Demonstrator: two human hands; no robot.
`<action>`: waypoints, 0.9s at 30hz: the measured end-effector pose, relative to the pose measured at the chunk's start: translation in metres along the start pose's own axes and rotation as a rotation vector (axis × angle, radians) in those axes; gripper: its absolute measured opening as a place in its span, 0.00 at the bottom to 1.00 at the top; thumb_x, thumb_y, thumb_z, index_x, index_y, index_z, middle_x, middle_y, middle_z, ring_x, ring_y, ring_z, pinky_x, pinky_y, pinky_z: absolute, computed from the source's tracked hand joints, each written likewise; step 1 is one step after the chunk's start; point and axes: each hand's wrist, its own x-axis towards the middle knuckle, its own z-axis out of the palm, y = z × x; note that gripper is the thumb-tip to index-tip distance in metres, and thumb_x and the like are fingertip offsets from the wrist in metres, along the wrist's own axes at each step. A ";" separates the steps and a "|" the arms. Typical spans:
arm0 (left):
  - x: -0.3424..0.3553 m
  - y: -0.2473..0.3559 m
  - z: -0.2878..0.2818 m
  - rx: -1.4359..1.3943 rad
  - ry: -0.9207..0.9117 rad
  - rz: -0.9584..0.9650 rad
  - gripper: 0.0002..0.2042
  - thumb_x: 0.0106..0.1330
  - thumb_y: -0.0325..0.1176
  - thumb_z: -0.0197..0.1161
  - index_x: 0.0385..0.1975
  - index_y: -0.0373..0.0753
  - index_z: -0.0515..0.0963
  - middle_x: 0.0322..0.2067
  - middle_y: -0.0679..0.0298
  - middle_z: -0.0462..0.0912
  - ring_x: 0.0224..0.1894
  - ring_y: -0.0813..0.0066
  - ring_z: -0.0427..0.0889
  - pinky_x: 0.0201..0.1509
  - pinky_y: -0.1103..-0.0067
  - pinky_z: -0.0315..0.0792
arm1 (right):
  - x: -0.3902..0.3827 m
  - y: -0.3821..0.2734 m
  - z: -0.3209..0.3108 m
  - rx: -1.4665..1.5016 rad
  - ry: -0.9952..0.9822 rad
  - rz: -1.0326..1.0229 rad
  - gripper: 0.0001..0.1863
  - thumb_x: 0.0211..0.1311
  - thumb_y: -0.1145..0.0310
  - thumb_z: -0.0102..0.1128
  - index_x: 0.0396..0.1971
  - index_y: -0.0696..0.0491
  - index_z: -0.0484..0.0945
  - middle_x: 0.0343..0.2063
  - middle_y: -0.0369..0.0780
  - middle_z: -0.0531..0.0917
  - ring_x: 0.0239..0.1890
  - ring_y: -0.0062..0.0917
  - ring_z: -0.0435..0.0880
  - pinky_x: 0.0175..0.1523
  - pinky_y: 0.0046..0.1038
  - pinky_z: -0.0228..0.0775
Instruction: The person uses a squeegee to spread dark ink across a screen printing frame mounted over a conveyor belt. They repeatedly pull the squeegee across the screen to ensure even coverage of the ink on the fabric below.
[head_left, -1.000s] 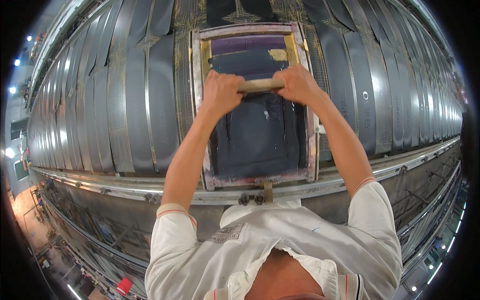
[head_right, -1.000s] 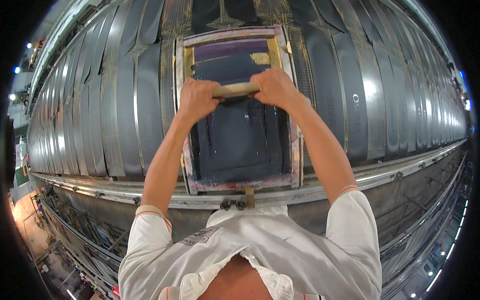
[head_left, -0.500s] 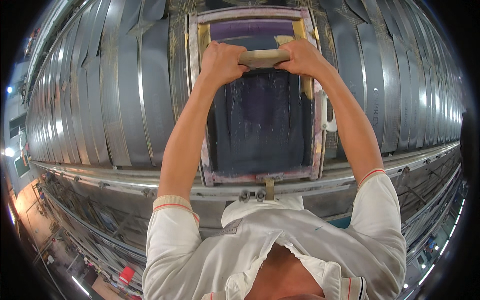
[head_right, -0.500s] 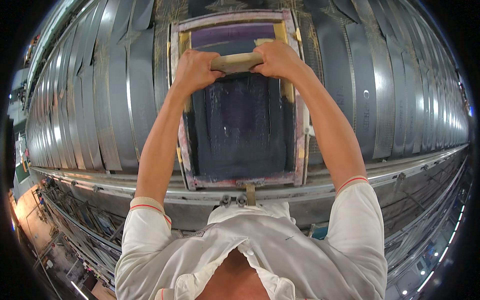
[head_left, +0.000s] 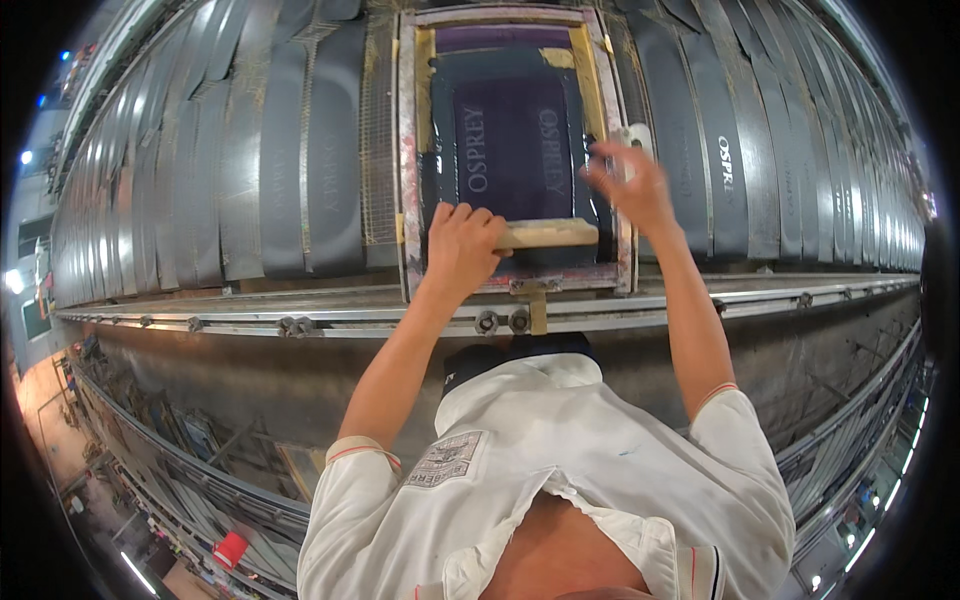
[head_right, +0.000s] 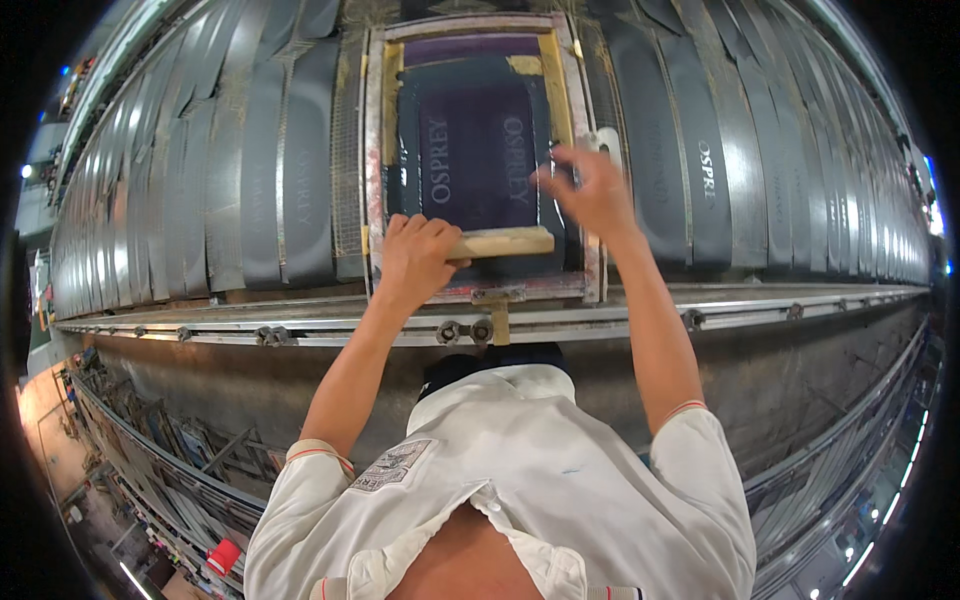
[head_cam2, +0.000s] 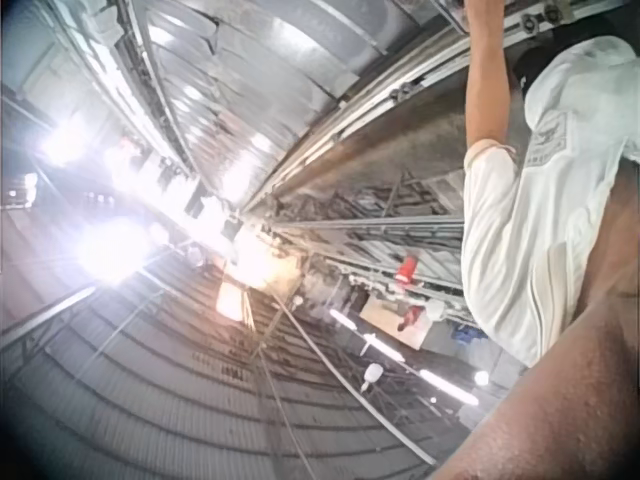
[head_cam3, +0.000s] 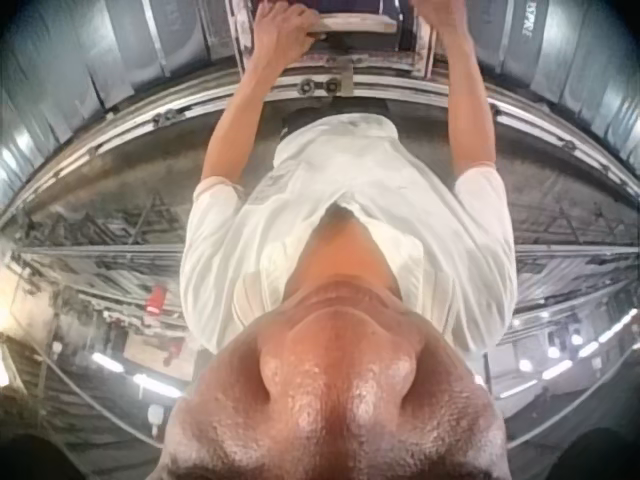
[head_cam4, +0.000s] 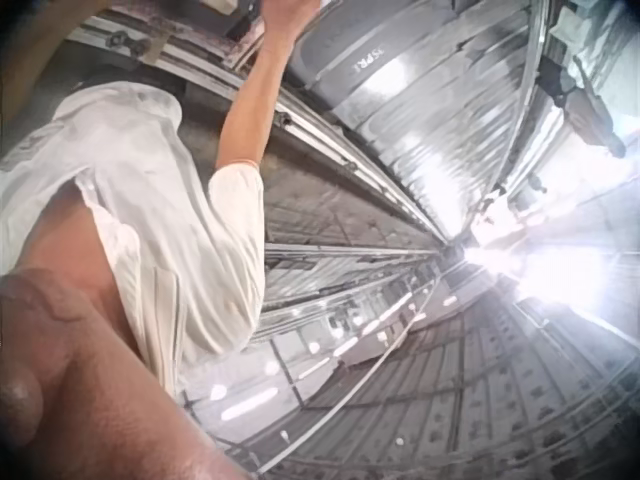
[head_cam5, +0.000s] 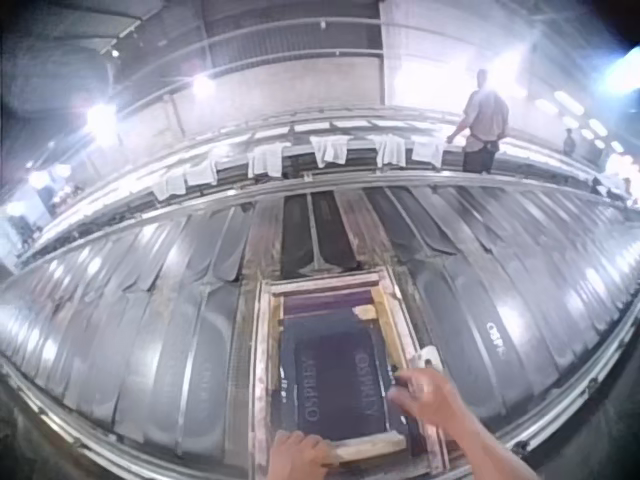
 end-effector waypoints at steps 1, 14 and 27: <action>0.000 0.000 0.000 0.026 -0.057 -0.017 0.17 0.41 0.28 0.76 0.34 0.45 0.84 0.35 0.68 0.85 0.41 0.66 0.80 0.50 0.67 0.67 | 0.015 0.019 0.002 -0.117 0.304 0.069 0.21 0.65 0.52 0.69 0.47 0.53 0.85 0.45 0.46 0.87 0.52 0.43 0.83 0.61 0.41 0.72; -0.019 -0.022 -0.028 -0.107 0.051 -0.084 0.17 0.42 0.24 0.71 0.36 0.46 0.84 0.39 0.70 0.86 0.41 0.67 0.82 0.51 0.70 0.68 | 0.078 0.054 -0.006 0.102 0.231 0.564 0.16 0.70 0.55 0.64 0.40 0.55 0.85 0.29 0.40 0.86 0.30 0.24 0.81 0.39 0.32 0.72; -0.174 -0.245 -0.165 0.117 0.066 -0.075 0.16 0.41 0.25 0.74 0.33 0.46 0.85 0.34 0.71 0.88 0.35 0.69 0.82 0.44 0.72 0.68 | 0.084 -0.178 0.261 0.373 0.311 0.435 0.14 0.68 0.56 0.65 0.35 0.54 0.81 0.26 0.41 0.83 0.29 0.33 0.84 0.40 0.35 0.73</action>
